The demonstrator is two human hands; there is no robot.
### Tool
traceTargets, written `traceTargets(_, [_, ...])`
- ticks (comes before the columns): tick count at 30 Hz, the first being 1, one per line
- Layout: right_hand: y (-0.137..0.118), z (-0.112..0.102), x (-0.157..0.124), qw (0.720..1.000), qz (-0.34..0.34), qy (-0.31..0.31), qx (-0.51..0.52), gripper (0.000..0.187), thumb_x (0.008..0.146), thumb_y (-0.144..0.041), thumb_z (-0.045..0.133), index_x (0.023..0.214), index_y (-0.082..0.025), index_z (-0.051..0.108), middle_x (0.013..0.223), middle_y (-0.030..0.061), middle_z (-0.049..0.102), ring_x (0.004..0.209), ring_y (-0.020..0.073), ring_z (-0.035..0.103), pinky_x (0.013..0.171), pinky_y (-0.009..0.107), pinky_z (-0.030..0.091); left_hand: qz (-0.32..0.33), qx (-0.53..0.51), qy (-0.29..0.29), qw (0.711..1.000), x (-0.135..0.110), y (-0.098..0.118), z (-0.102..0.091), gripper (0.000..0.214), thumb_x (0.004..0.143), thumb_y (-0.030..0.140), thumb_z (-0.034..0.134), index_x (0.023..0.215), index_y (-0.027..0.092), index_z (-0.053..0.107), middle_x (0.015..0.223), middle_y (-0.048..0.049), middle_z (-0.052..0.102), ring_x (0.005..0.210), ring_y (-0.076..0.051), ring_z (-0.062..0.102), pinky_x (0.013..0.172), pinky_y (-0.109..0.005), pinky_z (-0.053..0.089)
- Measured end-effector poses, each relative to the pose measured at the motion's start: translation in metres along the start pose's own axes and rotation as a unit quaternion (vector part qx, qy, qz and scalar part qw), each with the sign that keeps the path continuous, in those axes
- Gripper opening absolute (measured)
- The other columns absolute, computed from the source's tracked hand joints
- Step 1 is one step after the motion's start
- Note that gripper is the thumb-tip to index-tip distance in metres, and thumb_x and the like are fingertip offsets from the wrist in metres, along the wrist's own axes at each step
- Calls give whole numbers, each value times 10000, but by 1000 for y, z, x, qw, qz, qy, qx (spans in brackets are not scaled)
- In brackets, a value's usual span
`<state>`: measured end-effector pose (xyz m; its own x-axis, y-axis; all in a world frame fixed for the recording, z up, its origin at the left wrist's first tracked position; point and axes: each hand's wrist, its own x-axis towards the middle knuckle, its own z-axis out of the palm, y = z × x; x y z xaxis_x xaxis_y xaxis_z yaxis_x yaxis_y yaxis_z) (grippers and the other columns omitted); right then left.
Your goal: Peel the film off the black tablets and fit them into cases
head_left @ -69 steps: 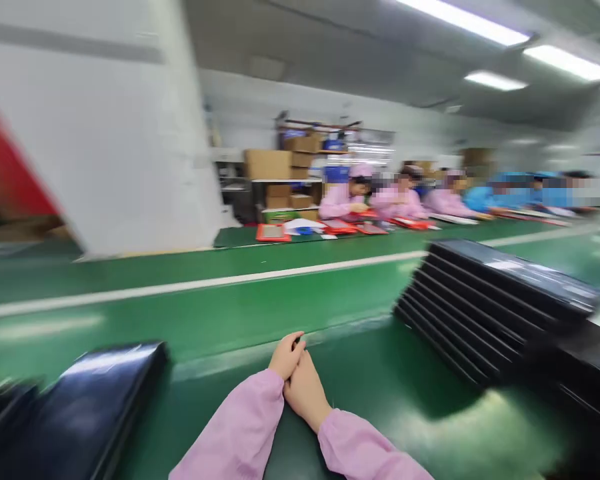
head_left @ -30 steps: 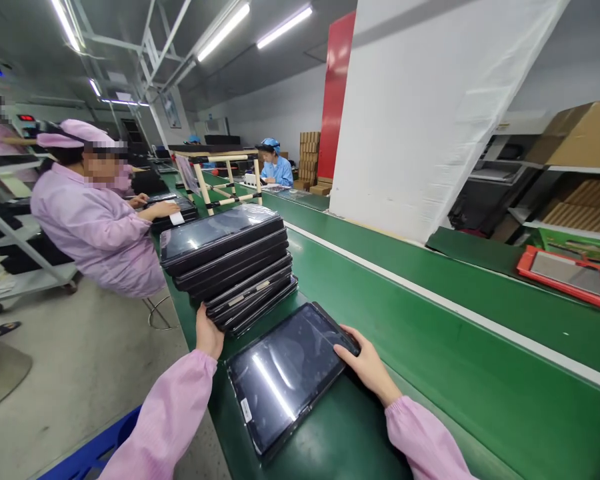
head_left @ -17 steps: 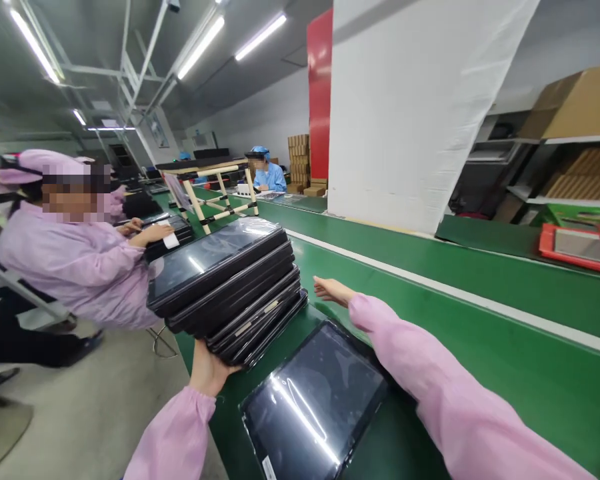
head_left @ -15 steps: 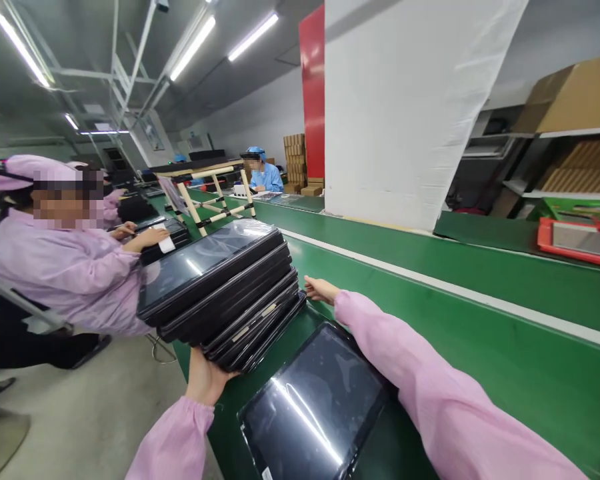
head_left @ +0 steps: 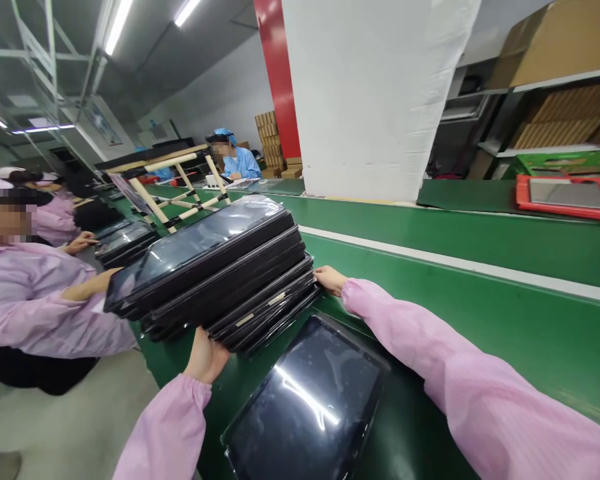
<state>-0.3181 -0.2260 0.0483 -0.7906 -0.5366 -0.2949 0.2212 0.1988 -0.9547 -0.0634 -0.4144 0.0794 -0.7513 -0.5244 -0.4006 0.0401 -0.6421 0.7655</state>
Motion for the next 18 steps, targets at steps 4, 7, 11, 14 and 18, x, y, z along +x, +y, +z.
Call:
traceTargets(4, [24,-42,-34,996,-20,72,43,302,972,-343,613,1210,-157,613,1180,84,650,973,206,668,823,398,584,-43,34,-41,998,26,4,43,490,1001,443,367,1265,131,638,1048,-144,762,1107,-315,688,966,-482,558])
traceTargets(7, [41,-68,-57,987,-47,134,74,297,973,-341,611,1206,-157,616,1180,84,651,976,206,667,829,400,582,-60,87,-79,991,51,0,74,468,994,403,373,1247,116,643,1033,-146,764,1069,-321,702,929,-493,572])
traceTargets(11, [55,-105,-83,970,-73,211,91,284,975,-341,607,1191,-158,623,1170,81,656,970,203,668,830,396,581,-83,138,-118,980,82,-18,119,473,972,396,374,1214,110,663,1015,-165,765,1028,-339,714,882,-510,586])
traceTargets(14, [65,-135,-106,957,-75,270,78,284,976,-342,606,1190,-156,623,1168,81,657,972,204,668,836,401,579,-108,153,-152,971,99,-42,157,458,947,408,424,1198,116,673,995,-169,767,997,-345,723,859,-508,594])
traceTargets(18, [79,-166,-140,937,-51,343,33,294,977,-346,604,1198,-153,618,1172,83,655,988,210,667,848,413,575,-139,167,-188,958,112,-75,204,432,948,367,407,1168,116,681,898,-147,774,931,-325,740,821,-478,610])
